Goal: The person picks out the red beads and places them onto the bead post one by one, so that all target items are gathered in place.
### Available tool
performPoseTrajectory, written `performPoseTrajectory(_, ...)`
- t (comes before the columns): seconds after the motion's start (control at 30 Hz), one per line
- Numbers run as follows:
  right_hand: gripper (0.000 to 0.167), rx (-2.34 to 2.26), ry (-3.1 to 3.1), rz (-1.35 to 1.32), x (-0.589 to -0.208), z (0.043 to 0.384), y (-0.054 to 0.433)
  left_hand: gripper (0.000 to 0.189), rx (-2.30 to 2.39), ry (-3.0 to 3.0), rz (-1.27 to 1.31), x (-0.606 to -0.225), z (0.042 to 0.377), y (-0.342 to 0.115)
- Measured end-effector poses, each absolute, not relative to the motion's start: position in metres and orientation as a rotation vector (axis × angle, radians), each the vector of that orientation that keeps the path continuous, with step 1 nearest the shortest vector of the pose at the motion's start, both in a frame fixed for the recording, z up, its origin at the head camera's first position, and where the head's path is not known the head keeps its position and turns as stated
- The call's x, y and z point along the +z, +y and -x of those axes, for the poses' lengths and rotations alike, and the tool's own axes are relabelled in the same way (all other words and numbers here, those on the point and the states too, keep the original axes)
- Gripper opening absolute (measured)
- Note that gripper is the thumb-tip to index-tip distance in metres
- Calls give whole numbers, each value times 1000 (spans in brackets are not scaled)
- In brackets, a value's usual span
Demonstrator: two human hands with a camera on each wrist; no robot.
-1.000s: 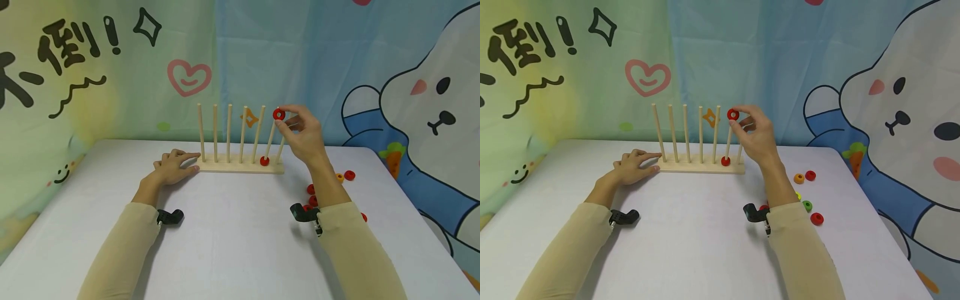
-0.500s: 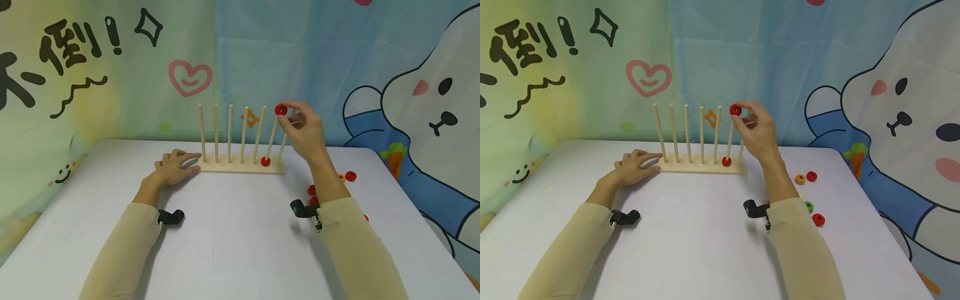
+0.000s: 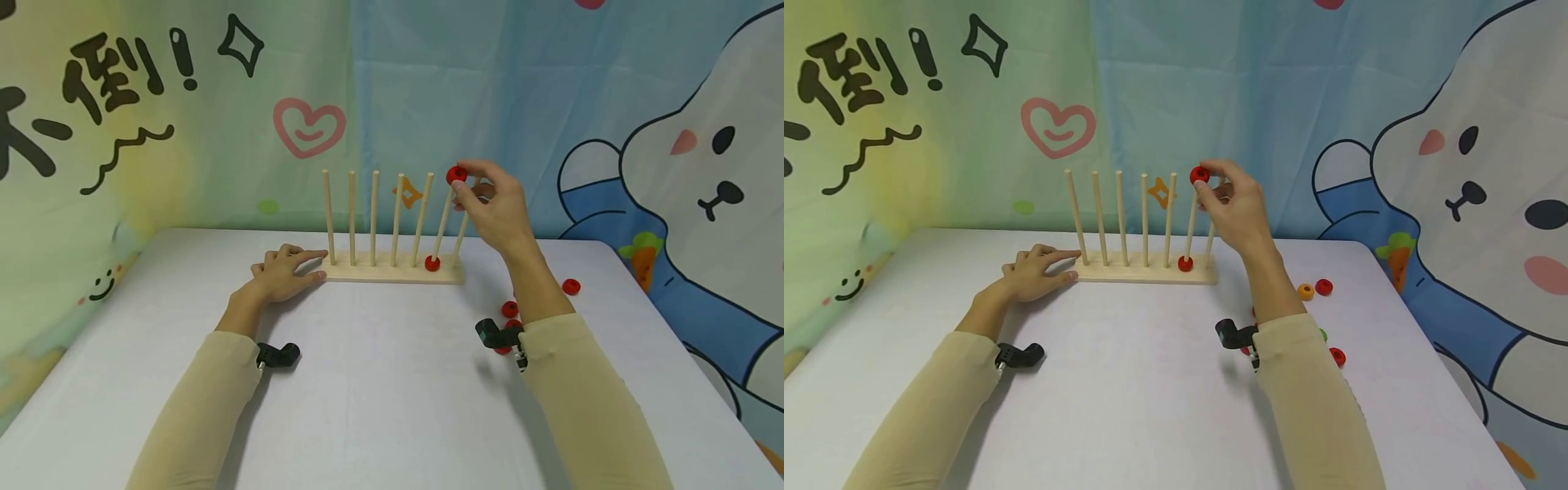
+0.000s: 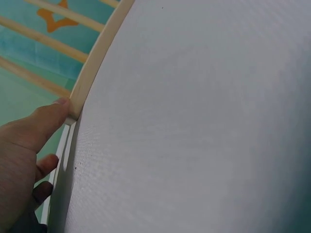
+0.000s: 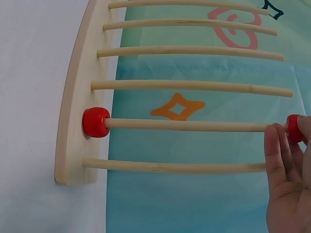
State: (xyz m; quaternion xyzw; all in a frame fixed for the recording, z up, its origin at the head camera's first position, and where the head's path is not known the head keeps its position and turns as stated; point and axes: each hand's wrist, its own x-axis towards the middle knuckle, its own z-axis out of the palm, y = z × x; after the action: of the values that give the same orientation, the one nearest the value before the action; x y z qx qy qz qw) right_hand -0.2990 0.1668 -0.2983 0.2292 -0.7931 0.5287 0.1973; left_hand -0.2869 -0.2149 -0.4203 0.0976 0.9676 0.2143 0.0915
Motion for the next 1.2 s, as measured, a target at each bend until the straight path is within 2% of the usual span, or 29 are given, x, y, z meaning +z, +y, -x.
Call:
performPoseTrajectory(0.53, 37, 1416, -2274, -624, -297, 298, 168, 64, 628, 2875, -288, -418, 287, -218)
performPoseTrajectory(0.9, 34, 1307, -2202, -736, -309, 287, 180, 63, 620, 2872, -285, -415, 286, -216)
performPoseTrajectory(1.2, 36, 1259, -2250, -710, -315, 274, 196, 62, 634, 2867, -285, -417, 285, -214)
